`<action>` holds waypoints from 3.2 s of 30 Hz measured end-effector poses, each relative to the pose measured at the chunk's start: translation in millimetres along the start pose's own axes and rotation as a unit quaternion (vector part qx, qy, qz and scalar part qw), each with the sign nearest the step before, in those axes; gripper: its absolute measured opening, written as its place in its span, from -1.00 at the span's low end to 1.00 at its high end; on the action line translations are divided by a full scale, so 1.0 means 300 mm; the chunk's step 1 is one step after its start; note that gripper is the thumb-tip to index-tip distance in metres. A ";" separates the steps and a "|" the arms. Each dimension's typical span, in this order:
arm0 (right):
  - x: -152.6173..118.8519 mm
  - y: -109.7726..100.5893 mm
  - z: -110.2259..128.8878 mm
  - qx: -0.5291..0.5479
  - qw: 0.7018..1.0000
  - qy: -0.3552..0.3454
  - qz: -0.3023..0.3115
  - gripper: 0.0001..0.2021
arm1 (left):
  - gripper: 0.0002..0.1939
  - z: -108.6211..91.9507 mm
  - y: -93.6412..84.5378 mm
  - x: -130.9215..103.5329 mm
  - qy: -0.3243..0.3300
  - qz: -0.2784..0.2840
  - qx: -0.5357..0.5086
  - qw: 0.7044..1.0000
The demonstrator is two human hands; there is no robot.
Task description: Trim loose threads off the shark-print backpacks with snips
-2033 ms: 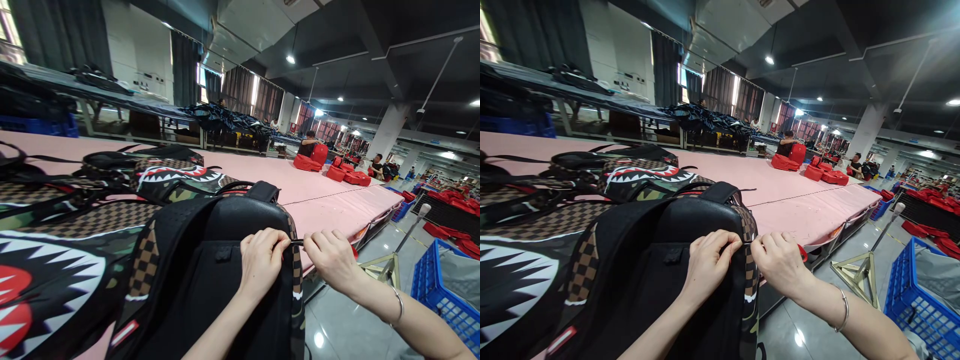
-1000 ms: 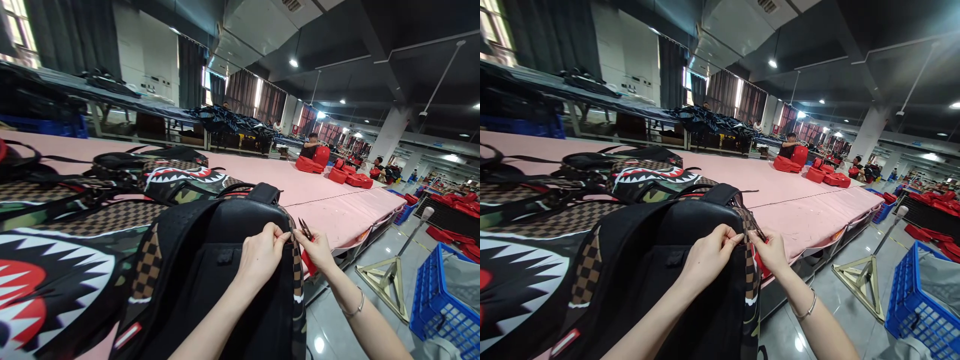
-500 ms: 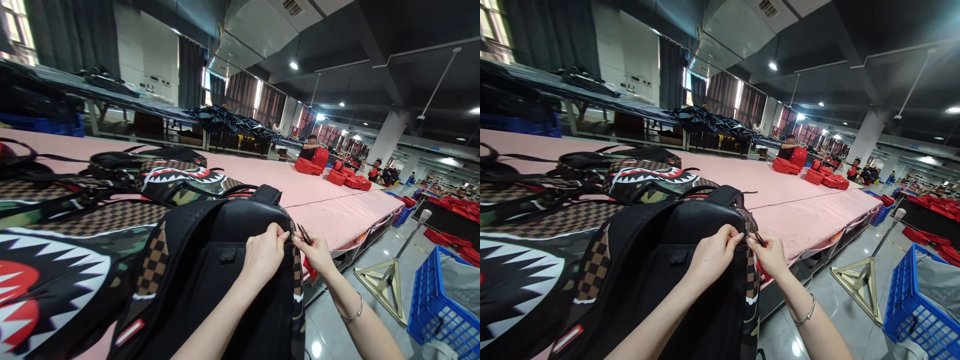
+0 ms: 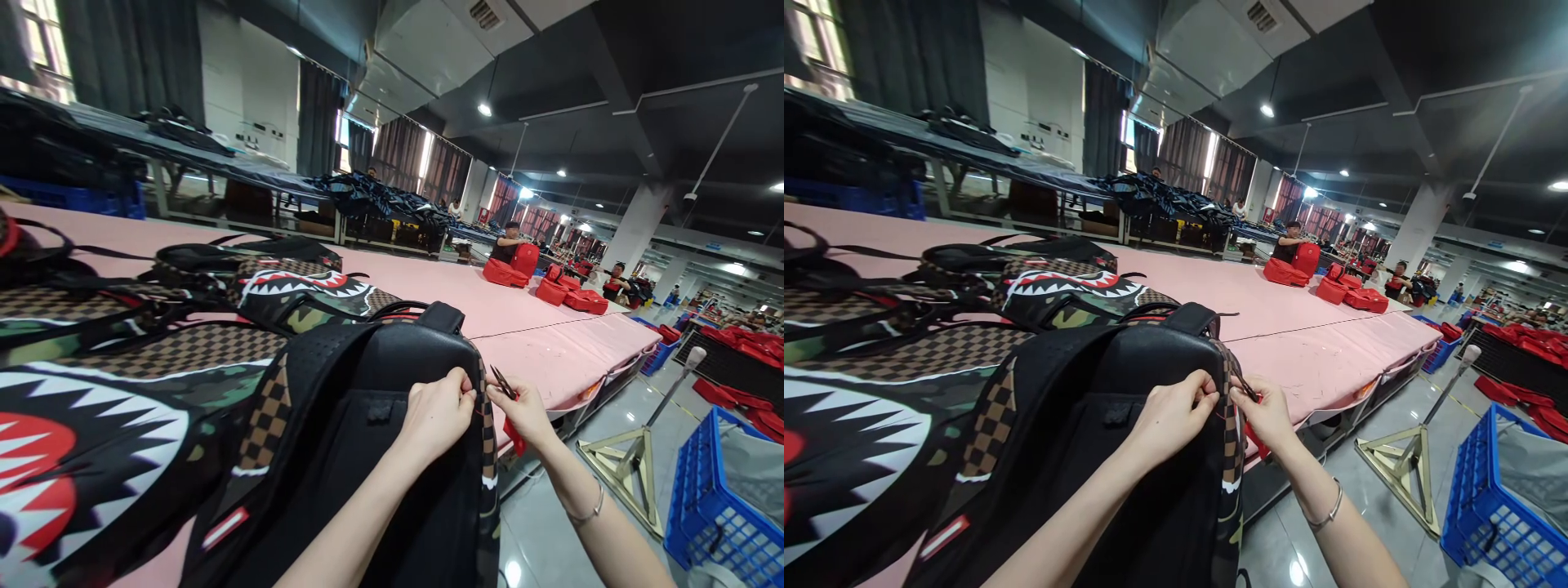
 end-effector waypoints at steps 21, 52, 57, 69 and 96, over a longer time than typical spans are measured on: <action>0.044 0.001 -0.047 -0.109 0.993 0.005 -0.046 -0.76 | -0.77 0.009 0.079 0.043 0.023 -0.039 0.028 0.999; 0.106 0.016 -0.147 -0.059 0.996 0.023 -0.066 -0.68 | -0.70 0.062 0.091 0.127 -0.022 -0.015 0.022 0.999; 0.075 0.032 -0.127 -0.109 0.991 0.017 -0.082 -0.74 | -0.70 0.065 0.090 0.114 -0.018 -0.029 0.024 0.999; 0.078 0.034 -0.115 -0.114 0.991 0.013 -0.068 -0.72 | -0.72 0.064 0.087 0.100 -0.013 -0.043 0.027 0.999; -0.177 -0.004 -0.036 -0.249 0.947 -0.035 -0.198 -0.73 | -0.80 0.093 0.096 0.072 0.043 -0.070 -0.016 0.996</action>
Point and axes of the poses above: each hand's wrist, its own x-axis towards the middle knuckle, its own y-axis out of the palm, z = x × y, the point moved 1 cm from there along x, towards the middle knuckle, and after that the axes turned 3 degrees about y, right-handed, at the moved point
